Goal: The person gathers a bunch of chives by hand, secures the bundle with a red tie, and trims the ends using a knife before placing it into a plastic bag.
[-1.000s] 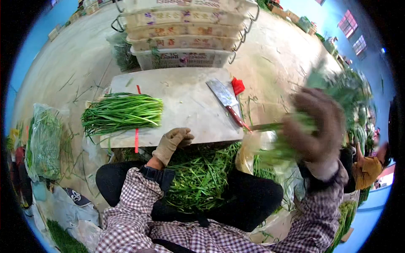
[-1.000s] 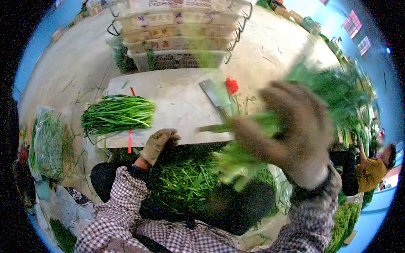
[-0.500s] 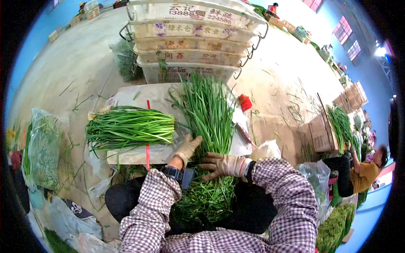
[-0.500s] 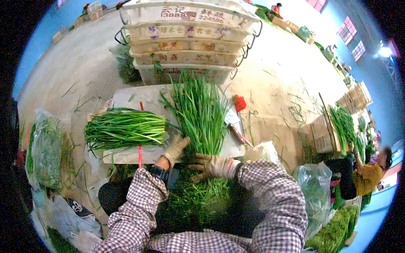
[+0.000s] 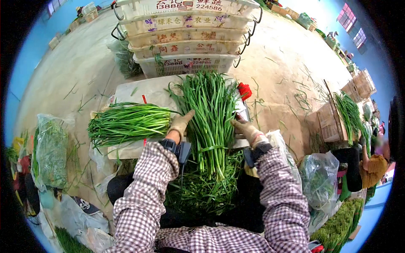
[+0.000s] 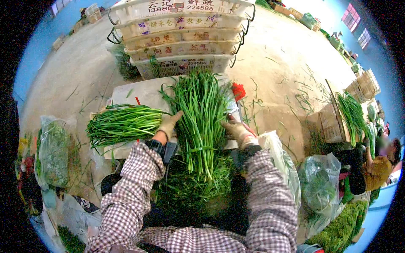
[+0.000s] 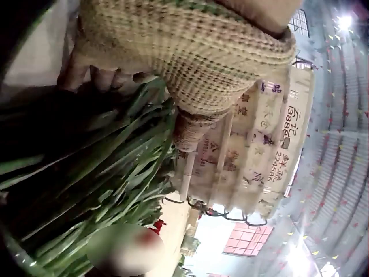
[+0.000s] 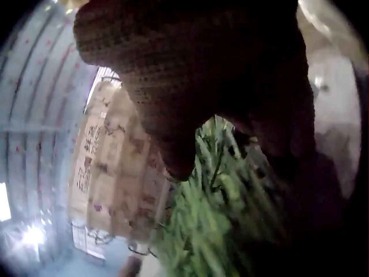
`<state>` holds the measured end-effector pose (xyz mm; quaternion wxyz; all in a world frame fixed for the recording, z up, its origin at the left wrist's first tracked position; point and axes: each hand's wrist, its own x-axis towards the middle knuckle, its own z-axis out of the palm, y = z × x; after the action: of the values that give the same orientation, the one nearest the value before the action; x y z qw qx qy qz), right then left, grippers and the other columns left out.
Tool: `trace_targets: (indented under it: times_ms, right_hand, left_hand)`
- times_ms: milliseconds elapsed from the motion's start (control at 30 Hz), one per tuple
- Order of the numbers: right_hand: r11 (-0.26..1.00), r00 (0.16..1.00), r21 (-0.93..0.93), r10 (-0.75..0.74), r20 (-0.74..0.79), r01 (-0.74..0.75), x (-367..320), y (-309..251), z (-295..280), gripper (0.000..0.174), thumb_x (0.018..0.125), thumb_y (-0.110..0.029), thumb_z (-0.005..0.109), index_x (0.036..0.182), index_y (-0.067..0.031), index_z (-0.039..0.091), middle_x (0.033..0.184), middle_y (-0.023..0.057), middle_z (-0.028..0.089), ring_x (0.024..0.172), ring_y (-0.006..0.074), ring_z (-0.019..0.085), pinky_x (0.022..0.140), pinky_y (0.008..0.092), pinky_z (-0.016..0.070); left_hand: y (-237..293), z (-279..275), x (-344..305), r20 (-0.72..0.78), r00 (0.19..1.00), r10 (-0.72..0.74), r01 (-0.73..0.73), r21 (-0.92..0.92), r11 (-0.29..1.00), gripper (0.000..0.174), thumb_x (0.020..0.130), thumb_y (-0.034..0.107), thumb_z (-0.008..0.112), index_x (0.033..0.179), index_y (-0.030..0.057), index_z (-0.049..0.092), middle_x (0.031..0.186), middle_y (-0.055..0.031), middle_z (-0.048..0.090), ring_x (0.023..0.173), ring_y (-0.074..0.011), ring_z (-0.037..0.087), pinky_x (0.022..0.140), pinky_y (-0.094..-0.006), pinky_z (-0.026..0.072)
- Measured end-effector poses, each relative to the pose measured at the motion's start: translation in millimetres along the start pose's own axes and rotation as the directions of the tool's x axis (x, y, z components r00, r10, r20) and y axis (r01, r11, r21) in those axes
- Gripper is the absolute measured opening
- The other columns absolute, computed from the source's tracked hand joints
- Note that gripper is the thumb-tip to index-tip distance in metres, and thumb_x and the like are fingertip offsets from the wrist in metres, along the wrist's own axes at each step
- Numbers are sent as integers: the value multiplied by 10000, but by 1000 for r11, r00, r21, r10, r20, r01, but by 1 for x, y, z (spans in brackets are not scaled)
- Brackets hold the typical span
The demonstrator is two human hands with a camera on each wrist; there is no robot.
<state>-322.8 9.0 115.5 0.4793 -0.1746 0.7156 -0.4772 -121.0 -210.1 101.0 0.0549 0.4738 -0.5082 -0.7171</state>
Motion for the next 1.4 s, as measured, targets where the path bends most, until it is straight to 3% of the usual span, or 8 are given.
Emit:
trace_targets:
  times_ms: [267, 533, 667, 900, 1033, 1267, 1367, 1400]
  right_hand:
    - [993, 978, 66, 81, 194, -96, -22, -62, 95, 598, 827, -325, 736, 1241, 58, 538, 1098, 147, 658, 971, 217, 628, 845, 296, 496]
    - [840, 843, -75, -536, 43, 538, -77, -19, 118, 680, 743, -149, 782, 1314, 9, 447, 1169, 136, 602, 1043, 232, 578, 896, 342, 491]
    - [658, 657, -20, -753, -29, 753, -150, -125, 120, 694, 678, -172, 858, 1249, 11, 508, 1154, 112, 620, 1046, 194, 584, 878, 333, 502]
    - [653, 655, -110, -755, -28, 749, -145, -166, 97, 747, 629, -269, 883, 1242, -10, 544, 1175, 108, 636, 1059, 194, 584, 908, 324, 483]
    - [296, 404, -445, -899, 169, 845, -50, -121, 70, 590, 722, -274, 821, 1207, -35, 587, 1164, 97, 644, 1019, 213, 612, 893, 334, 497]
    - [713, 669, 162, -697, 257, 682, -25, -100, 61, 496, 805, -172, 737, 1249, -52, 549, 1176, 94, 613, 1036, 193, 594, 895, 329, 505]
    - [718, 732, 483, -649, 206, 501, -19, -114, 79, 433, 778, -93, 740, 1181, -50, 586, 1091, 84, 648, 977, 194, 617, 846, 345, 527]
    - [716, 678, 134, -694, 243, 685, -42, -131, 84, 520, 738, -87, 771, 1209, -42, 556, 1111, 87, 639, 1007, 186, 602, 864, 342, 518]
  left_hand:
    - [-12, 39, 49, 258, 965, -54, 37, 68, 997, 865, 776, 614, 681, 1363, 18, 465, 1371, -139, 497, 1224, -272, 470, 986, -391, 404]
    - [-18, 44, -92, 127, 950, 284, -286, -4, 958, 618, 785, 377, 778, 1243, 23, 562, 1155, -121, 646, 1031, -245, 602, 933, -346, 458]
    - [79, 53, -202, 160, 681, 714, -585, -467, 663, 572, 750, 176, 820, 1220, 14, 537, 1085, -81, 665, 970, -178, 626, 846, -304, 513]
    - [122, 56, -196, 148, 387, 910, -867, -276, 414, 792, 680, 139, 863, 1312, 40, 397, 1181, -84, 622, 1032, -173, 605, 891, -300, 501]
    - [102, 48, -147, 222, 331, 917, -939, -20, 343, 996, 609, 170, 907, 1381, 55, 288, 1264, -91, 564, 1134, -193, 548, 951, -318, 476]
    - [117, 51, -162, 435, 559, 706, -631, -330, 702, 808, 638, 159, 883, 1317, 63, 455, 1288, -88, 560, 1126, -195, 560, 956, -332, 479]
    - [119, 51, -116, 461, 389, 797, -627, -502, 596, 646, 712, 167, 837, 1261, 69, 510, 1208, -86, 616, 1051, -188, 599, 900, -322, 497]
    - [121, 59, -120, 234, 285, 930, -958, 31, 286, 638, 718, 201, 837, 1248, 58, 512, 1177, -89, 630, 1025, -188, 606, 864, -321, 508]
